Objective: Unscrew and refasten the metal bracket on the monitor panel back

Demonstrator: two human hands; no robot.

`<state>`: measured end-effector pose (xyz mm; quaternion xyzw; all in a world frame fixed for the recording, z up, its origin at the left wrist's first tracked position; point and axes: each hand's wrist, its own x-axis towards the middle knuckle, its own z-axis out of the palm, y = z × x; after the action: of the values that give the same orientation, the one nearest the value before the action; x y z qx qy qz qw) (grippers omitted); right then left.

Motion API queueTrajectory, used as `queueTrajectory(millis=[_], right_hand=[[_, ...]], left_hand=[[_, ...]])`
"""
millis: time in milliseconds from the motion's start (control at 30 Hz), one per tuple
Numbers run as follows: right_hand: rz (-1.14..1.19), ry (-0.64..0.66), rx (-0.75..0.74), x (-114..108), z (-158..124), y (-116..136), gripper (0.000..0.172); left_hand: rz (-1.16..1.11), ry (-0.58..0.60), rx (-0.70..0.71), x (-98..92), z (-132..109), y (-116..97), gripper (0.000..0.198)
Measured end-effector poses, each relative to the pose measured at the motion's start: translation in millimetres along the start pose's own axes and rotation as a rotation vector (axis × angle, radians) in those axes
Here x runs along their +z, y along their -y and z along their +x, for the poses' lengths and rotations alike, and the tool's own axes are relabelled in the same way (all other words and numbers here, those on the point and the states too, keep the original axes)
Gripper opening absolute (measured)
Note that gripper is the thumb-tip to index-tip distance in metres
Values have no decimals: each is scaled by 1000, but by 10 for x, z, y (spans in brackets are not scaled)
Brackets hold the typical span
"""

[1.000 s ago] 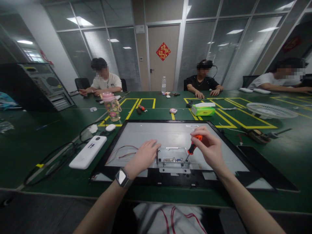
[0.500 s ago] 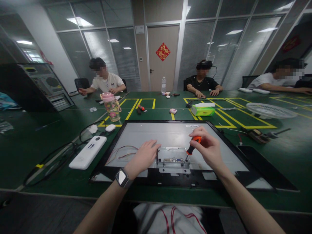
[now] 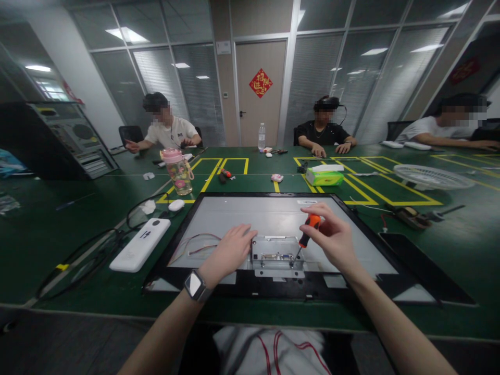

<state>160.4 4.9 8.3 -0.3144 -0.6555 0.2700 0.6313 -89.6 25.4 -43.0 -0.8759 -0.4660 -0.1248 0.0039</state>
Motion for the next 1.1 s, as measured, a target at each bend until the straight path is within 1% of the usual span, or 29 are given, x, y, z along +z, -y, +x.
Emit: queueTrajectory(millis=[67, 133, 200, 233, 333, 467, 600, 700, 800, 867, 933, 1100], right_hand=[[5, 12, -5, -15, -5, -16, 23], [79, 68, 23, -36, -23, -44, 22], [157, 118, 65, -53, -42, -69, 29], [169, 122, 83, -56, -48, -76, 31], [111, 76, 76, -48, -40, -72, 27], [32, -9, -21, -29, 3, -43, 12], [85, 18, -4, -41, 30, -51, 10], [151, 55, 53, -61, 25, -67, 8], [230, 106, 179, -77, 5, -71, 19], [281, 123, 230, -82, -6, -68, 24], [298, 116, 217, -85, -9, -69, 22], [218, 89, 102, -89, -5, -89, 10]], left_hand=[[-4, 3, -1, 6, 0, 4, 40], [-3, 11, -7, 14, 2, 10, 40], [-1, 15, -9, 21, 5, 15, 40], [1, 16, -8, 21, 6, 17, 40], [10, 19, -5, 11, 5, 14, 40], [11, 21, 0, -16, -1, 0, 40], [19, 34, -5, -35, 0, -14, 40], [20, 44, -7, -41, 3, -20, 41], [12, 36, 0, -34, 2, -14, 40], [13, 26, 2, -26, 0, -7, 40], [17, 16, 5, -19, -3, -4, 40], [31, 23, -6, -29, -1, -21, 40]])
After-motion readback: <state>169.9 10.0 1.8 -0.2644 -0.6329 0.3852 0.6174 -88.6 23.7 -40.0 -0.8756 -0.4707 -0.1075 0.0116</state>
